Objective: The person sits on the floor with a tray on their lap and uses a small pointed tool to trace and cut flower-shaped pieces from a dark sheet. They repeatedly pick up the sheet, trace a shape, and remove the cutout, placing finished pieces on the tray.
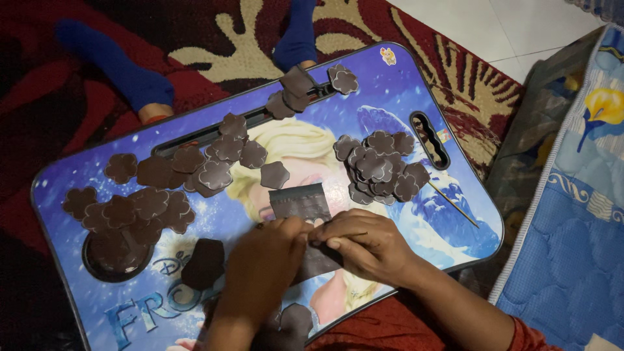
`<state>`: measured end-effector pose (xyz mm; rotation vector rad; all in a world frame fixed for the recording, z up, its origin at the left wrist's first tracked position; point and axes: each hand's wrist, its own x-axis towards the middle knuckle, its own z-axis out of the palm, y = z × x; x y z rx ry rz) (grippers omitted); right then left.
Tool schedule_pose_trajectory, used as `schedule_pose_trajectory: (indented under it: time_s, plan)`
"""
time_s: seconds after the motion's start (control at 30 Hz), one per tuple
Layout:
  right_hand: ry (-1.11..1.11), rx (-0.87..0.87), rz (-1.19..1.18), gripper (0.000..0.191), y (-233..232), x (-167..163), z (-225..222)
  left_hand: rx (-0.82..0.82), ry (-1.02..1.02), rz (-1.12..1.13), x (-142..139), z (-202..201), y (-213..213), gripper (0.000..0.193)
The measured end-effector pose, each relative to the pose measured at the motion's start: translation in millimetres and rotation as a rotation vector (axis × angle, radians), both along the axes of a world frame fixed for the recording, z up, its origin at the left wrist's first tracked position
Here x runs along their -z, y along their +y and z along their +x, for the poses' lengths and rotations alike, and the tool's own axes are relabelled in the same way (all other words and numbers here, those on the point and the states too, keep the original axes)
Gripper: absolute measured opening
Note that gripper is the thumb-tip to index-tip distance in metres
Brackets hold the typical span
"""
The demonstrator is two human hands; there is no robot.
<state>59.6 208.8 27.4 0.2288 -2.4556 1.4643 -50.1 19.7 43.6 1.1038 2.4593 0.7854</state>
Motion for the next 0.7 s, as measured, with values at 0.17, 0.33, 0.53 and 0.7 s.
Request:
schedule_pose_trajectory:
  time_s: [0.17, 0.33, 0.53, 0.7]
  plan:
    - [-0.061, 0.003, 0.032, 0.011, -1, -6, -2, -0.002, -0.016, 0.017, -6, -3, -2, 0.017]
    - [-0.017, -0.015, 0.009, 0.013, 0, -9, -5, -0.012, -0.016, 0.018, -10, -5, -2, 0.017]
    - [-0.01, -0.016, 0.03, 0.014, -1, -13, -8, -0.007, -0.025, 0.03, -14, -10, -2, 0.015]
    - [0.016, -0.017, 0.085, 0.014, -2, -23, -13, -0.03, -0.025, 0.032, -24, -11, -1, 0.014]
